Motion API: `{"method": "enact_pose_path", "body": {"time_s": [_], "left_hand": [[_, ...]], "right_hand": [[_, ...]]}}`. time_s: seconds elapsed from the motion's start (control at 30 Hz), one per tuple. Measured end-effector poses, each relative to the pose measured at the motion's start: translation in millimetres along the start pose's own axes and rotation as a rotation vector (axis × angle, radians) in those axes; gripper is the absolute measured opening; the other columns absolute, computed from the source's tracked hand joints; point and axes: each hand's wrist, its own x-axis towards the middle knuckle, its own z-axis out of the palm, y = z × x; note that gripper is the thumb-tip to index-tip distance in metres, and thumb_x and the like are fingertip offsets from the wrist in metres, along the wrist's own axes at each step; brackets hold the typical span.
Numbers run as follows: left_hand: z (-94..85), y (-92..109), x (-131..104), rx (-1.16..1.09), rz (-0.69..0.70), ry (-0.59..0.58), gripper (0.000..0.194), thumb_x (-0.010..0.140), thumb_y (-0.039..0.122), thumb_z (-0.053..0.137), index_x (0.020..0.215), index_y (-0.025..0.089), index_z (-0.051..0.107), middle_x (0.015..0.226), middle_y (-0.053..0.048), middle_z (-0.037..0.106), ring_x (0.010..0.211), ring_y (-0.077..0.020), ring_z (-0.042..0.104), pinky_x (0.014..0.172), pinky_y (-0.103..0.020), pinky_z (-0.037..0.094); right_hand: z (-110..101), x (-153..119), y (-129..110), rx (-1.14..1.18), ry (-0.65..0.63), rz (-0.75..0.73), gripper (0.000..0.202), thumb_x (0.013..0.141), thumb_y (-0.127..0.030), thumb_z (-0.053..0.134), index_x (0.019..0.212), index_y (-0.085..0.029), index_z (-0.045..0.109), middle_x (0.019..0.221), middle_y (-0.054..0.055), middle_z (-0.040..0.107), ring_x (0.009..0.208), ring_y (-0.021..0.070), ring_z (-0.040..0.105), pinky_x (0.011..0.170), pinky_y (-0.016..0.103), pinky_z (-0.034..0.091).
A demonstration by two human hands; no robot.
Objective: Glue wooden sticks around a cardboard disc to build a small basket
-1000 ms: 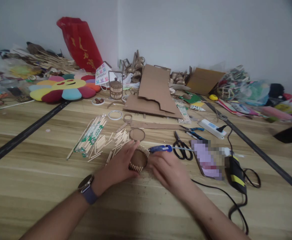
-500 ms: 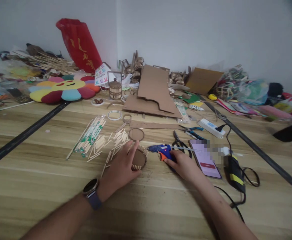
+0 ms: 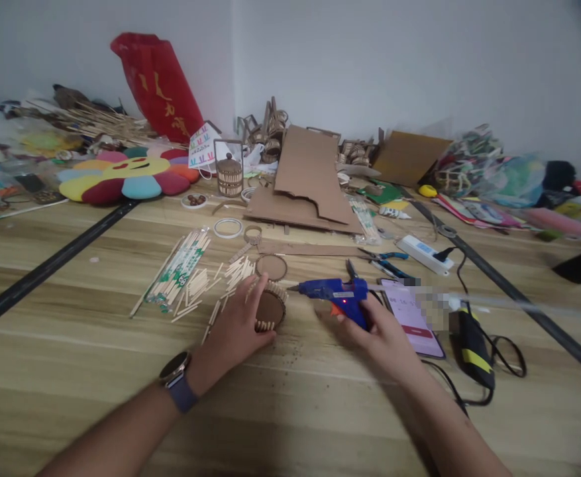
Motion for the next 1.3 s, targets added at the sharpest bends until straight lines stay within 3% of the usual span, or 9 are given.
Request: {"method": "enact_pose_path", "body": {"time_s": [0.2,0.4,0.53,0.73,0.9,1.0,1.1,1.17,1.3], "left_hand": [[-2.0,-2,1,0.007,-0.003,-0.003,0.118,0.068,0.013,0.082,0.154,0.032,0.005,0.155,-0.017,0.031,0.146,-0.0373,0.032,0.115,-0.060,0.036],[-2.3,-1,1,0.011,-0.009,-0.006,0.118,0.067,0.013,0.083,0.155,0.030,0.007,0.155,-0.017,0.032,0.145,-0.0367,0.034,0.115,-0.059,0.036],[-2.7,-2,1,0.025,-0.001,-0.005,0.119,0.066,0.013,0.084,0.155,0.031,0.006,0.155,-0.018,0.032,0.145,-0.0378,0.033,0.115,-0.060,0.036],[-1.3,-5,1,0.035,-0.011,-0.014,0.119,0.065,0.014,0.086,0.154,0.032,0.008,0.155,-0.017,0.034,0.145,-0.0380,0.035,0.114,-0.060,0.037],[0.2,-8,1,0.003,-0.008,-0.015,0.120,0.068,0.017,0.086,0.154,0.035,0.005,0.156,-0.016,0.035,0.144,-0.0366,0.037,0.115,-0.060,0.036],[1.2,-10,0,-0.008,0.013,-0.021,0.111,0.076,0.017,0.080,0.154,0.034,0.003,0.156,-0.016,0.035,0.146,-0.0337,0.035,0.116,-0.058,0.035],[0.6,-11,1,-0.005,0.046,-0.008,0.095,0.087,0.020,0.070,0.154,0.033,0.004,0.156,-0.015,0.037,0.145,-0.0306,0.037,0.115,-0.056,0.037],[-2.4,-13,3,0.008,0.067,0.016,0.083,0.094,0.027,0.062,0.154,0.030,0.006,0.155,-0.016,0.038,0.145,-0.0299,0.038,0.115,-0.054,0.038],[-16.4,-20,8,0.094,0.051,0.074,0.060,0.101,0.040,0.047,0.151,0.019,0.021,0.151,-0.022,0.042,0.144,-0.0337,0.038,0.114,-0.057,0.037]], "right_hand": [[11,-8,-1,0.307,-0.188,0.172,0.029,0.072,-0.047,0.072,0.084,-0.020,0.072,0.083,0.006,0.076,0.077,0.0250,0.069,0.071,0.035,0.057],[24,-13,7,0.208,-0.358,0.078,0.032,0.080,-0.047,0.067,0.096,-0.021,0.077,0.099,0.008,0.079,0.090,0.0275,0.072,0.084,0.041,0.058],[27,-16,11,0.061,-0.289,0.022,0.034,0.080,-0.047,0.067,0.101,-0.021,0.077,0.108,0.009,0.077,0.099,0.0297,0.072,0.092,0.044,0.057],[32,-18,9,0.015,-0.321,-0.040,0.030,0.084,-0.047,0.063,0.091,-0.021,0.076,0.093,0.007,0.078,0.087,0.0266,0.073,0.080,0.037,0.060],[31,-17,13,0.046,-0.209,0.071,0.036,0.075,-0.050,0.070,0.095,-0.022,0.076,0.101,0.009,0.078,0.095,0.0308,0.072,0.089,0.043,0.058],[26,-10,18,0.138,-0.069,0.216,0.038,0.071,-0.052,0.075,0.094,-0.022,0.075,0.098,0.009,0.077,0.093,0.0315,0.072,0.084,0.044,0.058],[21,-1,20,0.369,0.021,0.384,0.040,0.068,-0.057,0.078,0.080,-0.020,0.070,0.067,0.003,0.070,0.062,0.0216,0.065,0.057,0.033,0.053],[17,6,20,0.549,0.040,0.461,0.043,0.063,-0.056,0.083,0.071,-0.019,0.065,0.057,-0.001,0.062,0.050,0.0147,0.056,0.048,0.026,0.045],[12,14,16,0.749,0.046,0.527,0.047,0.051,-0.048,0.093,0.072,-0.016,0.065,0.062,0.002,0.067,0.053,0.0117,0.057,0.048,0.022,0.045]]}}
